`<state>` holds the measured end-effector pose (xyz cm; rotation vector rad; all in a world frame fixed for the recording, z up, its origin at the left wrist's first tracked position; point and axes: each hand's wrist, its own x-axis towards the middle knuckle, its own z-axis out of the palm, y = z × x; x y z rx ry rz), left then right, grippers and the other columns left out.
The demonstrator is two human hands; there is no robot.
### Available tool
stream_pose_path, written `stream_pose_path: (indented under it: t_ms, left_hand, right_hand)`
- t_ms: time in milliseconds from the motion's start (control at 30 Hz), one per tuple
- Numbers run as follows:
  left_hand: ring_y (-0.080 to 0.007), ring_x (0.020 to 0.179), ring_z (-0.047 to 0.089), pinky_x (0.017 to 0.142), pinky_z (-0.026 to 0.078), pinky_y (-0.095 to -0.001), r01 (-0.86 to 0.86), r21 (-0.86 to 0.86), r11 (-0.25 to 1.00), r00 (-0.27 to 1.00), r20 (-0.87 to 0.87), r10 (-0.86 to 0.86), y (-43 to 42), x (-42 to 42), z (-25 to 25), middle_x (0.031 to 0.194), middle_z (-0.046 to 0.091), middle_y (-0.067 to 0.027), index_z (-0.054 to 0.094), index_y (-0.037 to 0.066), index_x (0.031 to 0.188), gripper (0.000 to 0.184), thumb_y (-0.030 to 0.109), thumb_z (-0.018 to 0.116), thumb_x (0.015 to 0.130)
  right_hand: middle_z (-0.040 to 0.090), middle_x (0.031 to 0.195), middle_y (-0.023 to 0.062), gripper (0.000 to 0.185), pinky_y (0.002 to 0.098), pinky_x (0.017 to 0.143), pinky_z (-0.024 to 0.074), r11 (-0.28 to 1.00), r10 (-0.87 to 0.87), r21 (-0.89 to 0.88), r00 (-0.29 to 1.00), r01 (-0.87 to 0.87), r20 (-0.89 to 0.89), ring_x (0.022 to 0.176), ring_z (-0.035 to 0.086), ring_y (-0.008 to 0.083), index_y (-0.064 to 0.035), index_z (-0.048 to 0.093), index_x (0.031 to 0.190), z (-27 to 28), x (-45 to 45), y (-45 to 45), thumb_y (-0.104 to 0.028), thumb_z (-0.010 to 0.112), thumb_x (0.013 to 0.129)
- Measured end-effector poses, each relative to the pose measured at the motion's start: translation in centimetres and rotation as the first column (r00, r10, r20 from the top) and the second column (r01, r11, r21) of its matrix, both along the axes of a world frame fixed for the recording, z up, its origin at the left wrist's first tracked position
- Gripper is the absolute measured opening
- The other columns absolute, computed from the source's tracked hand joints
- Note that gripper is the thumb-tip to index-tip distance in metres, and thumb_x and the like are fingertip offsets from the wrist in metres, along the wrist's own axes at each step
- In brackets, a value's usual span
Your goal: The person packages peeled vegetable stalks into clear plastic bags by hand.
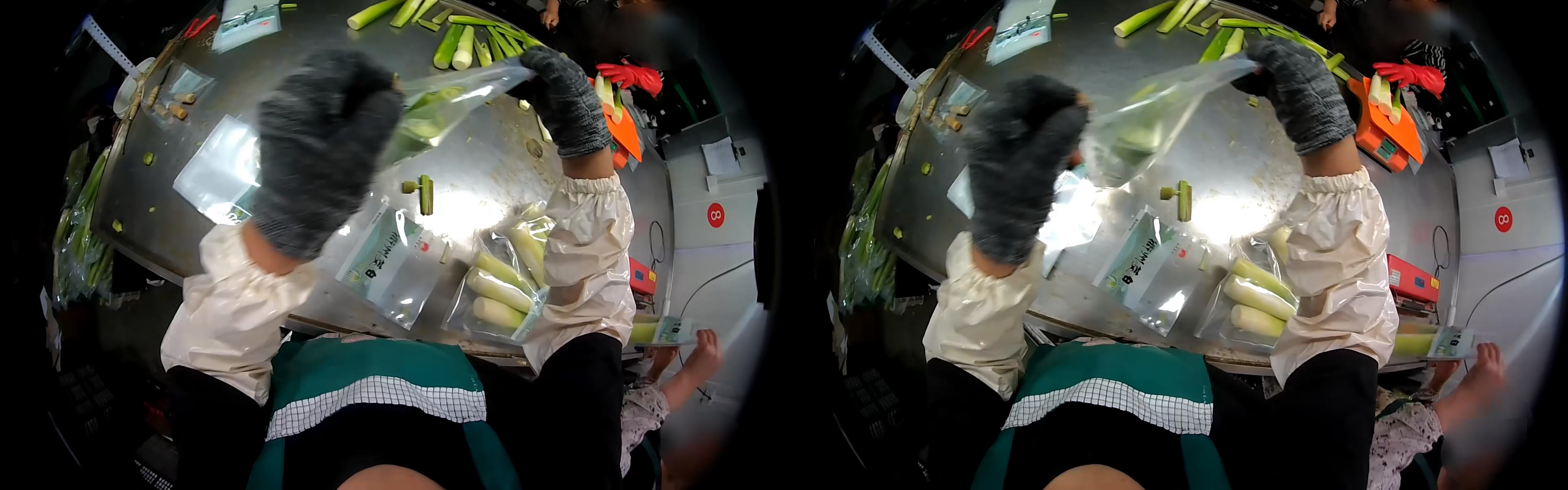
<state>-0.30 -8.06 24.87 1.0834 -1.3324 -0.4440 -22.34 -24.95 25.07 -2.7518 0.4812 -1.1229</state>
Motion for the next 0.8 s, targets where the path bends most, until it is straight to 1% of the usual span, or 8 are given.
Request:
stream_pose_path:
  t_ms: [133,200,267,400,533,600,633,800]
  left_hand:
    - [-0.0192,0.062,0.055,0.055,0.046,-0.0294,0.099,-0.257,0.961,0.970,0.242,-0.035,-3.7,-5.1,-2.5,0.074,0.057,-0.0078,0.055,0.003,0.083,0.010,0.001,0.055,0.073]
    - [-0.0247,0.062,0.055,0.056,0.046,-0.0335,0.193,-0.297,0.935,0.955,0.275,-0.110,-4.6,-8.4,-3.5,0.076,0.055,-0.0114,0.054,0.002,0.085,0.016,-0.001,0.055,0.070]
    - [-0.0249,0.061,0.054,0.053,0.045,-0.0355,0.149,-0.152,0.977,0.849,0.527,-0.047,-3.7,-12.0,-4.8,0.078,0.054,-0.0136,0.052,0.000,0.088,0.017,0.005,0.053,0.071]
    - [-0.0258,0.059,0.054,0.051,0.045,-0.0352,0.419,-0.069,0.905,0.779,0.539,-0.320,-2.8,-18.6,-7.8,0.072,0.052,-0.0156,0.049,-0.004,0.089,0.022,0.011,0.044,0.074]
    - [-0.0285,0.058,0.055,0.049,0.046,-0.0390,0.630,0.017,0.776,0.662,0.511,-0.549,-0.3,-22.0,-9.4,0.078,0.053,-0.0158,0.048,-0.001,0.092,0.025,0.016,0.048,0.073]
    - [-0.0287,0.062,0.056,0.052,0.046,-0.0389,0.655,0.219,0.723,0.545,0.526,-0.653,1.4,-20.5,-8.9,0.080,0.054,-0.0155,0.048,0.001,0.093,0.026,0.020,0.049,0.075]
    - [-0.0285,0.063,0.056,0.053,0.046,-0.0389,0.661,0.288,0.693,0.503,0.515,-0.694,1.8,-19.5,-9.6,0.081,0.054,-0.0154,0.048,0.002,0.094,0.027,0.021,0.049,0.075]
    - [-0.0279,0.069,0.056,0.060,0.046,-0.0380,0.363,0.676,0.641,0.392,0.514,-0.763,3.5,-11.8,-16.4,0.081,0.054,-0.0126,0.051,0.005,0.086,0.026,0.029,0.050,0.076]
  right_hand:
    - [0.056,0.081,0.0112,0.027,0.0320,0.062,0.0454,0.958,-0.286,-0.041,0.953,0.283,-0.102,0.073,0.056,0.0258,-0.0058,0.055,0.085,-2.4,-7.6,-1.4,-0.002,0.066,0.061]
    - [0.056,0.082,0.0109,0.026,0.0331,0.064,0.0455,0.910,-0.376,0.171,0.925,0.378,-0.050,0.076,0.055,0.0264,-0.0058,0.054,0.086,-3.9,-11.4,-1.2,0.001,0.063,0.063]
    - [0.056,0.082,0.0109,0.027,0.0343,0.065,0.0454,0.530,-0.498,0.848,0.797,-0.032,0.341,0.077,0.055,0.0279,-0.0056,0.054,0.087,-4.8,-15.1,0.3,0.004,0.059,0.062]
    - [0.057,0.075,0.0042,0.011,0.0246,0.063,0.0452,0.805,-0.594,-0.098,0.795,0.585,-0.126,0.068,0.055,0.0141,-0.0011,0.056,0.079,-7.9,-22.4,4.6,-0.007,0.046,0.078]
    - [0.058,0.072,0.0070,0.016,0.0262,0.062,0.0442,0.456,-0.705,0.738,0.708,0.497,-0.041,0.067,0.055,0.0142,-0.0003,0.057,0.076,-10.5,-27.3,9.0,-0.010,0.045,0.079]
    - [0.058,0.079,0.0138,0.019,0.0351,0.069,0.0438,0.297,-0.786,0.712,0.586,0.637,-0.198,0.075,0.056,0.0303,-0.0023,0.058,0.082,-14.1,-32.2,9.3,0.002,0.046,0.067]
    - [0.058,0.086,0.0155,0.025,0.0360,0.074,0.0436,0.474,-0.764,0.123,0.477,0.872,-0.435,0.082,0.055,0.0315,-0.0014,0.058,0.088,-15.1,-33.2,10.2,0.003,0.043,0.068]
    - [0.057,0.095,0.0153,0.026,0.0314,0.082,0.0419,0.407,-0.756,-0.208,0.199,0.889,-0.624,0.092,0.054,0.0255,-0.0008,0.056,0.099,-13.0,-30.0,12.3,-0.003,0.042,0.077]
